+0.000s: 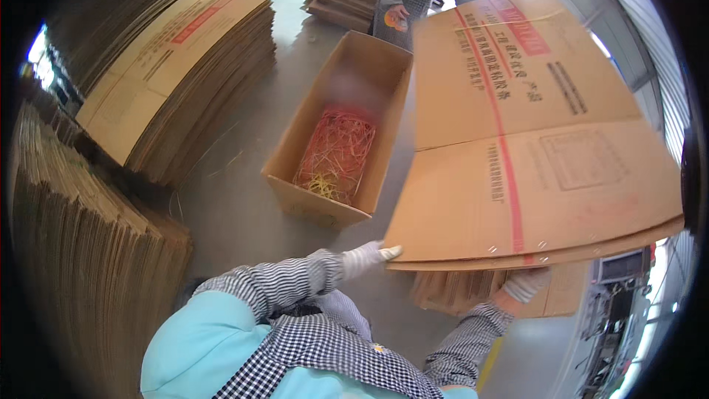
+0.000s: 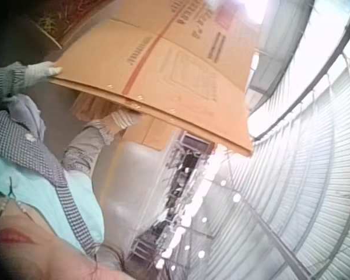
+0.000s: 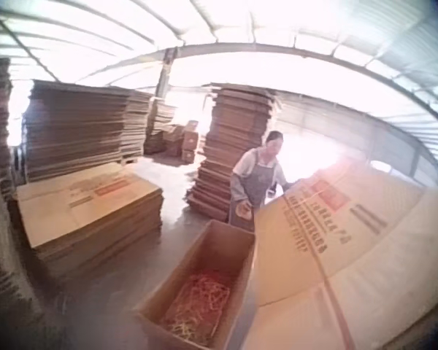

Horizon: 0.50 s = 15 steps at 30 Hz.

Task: The recorder picks up flattened cardboard boxes, applies tape using a dispenser, and moves them to another area in a warehouse.

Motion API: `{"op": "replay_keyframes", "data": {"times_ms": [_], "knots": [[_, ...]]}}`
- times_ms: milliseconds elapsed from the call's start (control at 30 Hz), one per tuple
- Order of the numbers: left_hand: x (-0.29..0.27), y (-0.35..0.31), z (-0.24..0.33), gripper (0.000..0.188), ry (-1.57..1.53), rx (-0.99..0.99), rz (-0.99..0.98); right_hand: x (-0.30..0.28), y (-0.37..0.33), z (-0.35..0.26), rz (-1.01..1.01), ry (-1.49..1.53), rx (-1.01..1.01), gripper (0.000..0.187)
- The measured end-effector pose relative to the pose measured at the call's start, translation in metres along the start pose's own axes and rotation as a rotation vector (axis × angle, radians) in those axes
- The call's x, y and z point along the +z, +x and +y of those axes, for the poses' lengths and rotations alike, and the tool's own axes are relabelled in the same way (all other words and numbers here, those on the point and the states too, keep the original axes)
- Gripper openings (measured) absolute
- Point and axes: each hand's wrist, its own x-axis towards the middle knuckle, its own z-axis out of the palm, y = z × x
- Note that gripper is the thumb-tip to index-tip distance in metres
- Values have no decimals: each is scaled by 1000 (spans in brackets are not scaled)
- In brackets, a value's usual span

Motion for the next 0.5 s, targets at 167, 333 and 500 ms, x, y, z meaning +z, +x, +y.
{"op": "replay_keyframes", "data": {"times_ms": [167, 333, 500], "knots": [[38, -100, 146, 88, 356, 958, -199, 125, -9, -132, -181, 359, -125, 64], [-17, -165, 179, 64, -466, 926, 212, 254, -156, -152, -579, 402, -2, 60], [-119, -148, 60, 28, -380, 659, 674, 279, -203, -112, -743, 487, 234, 52]]}}
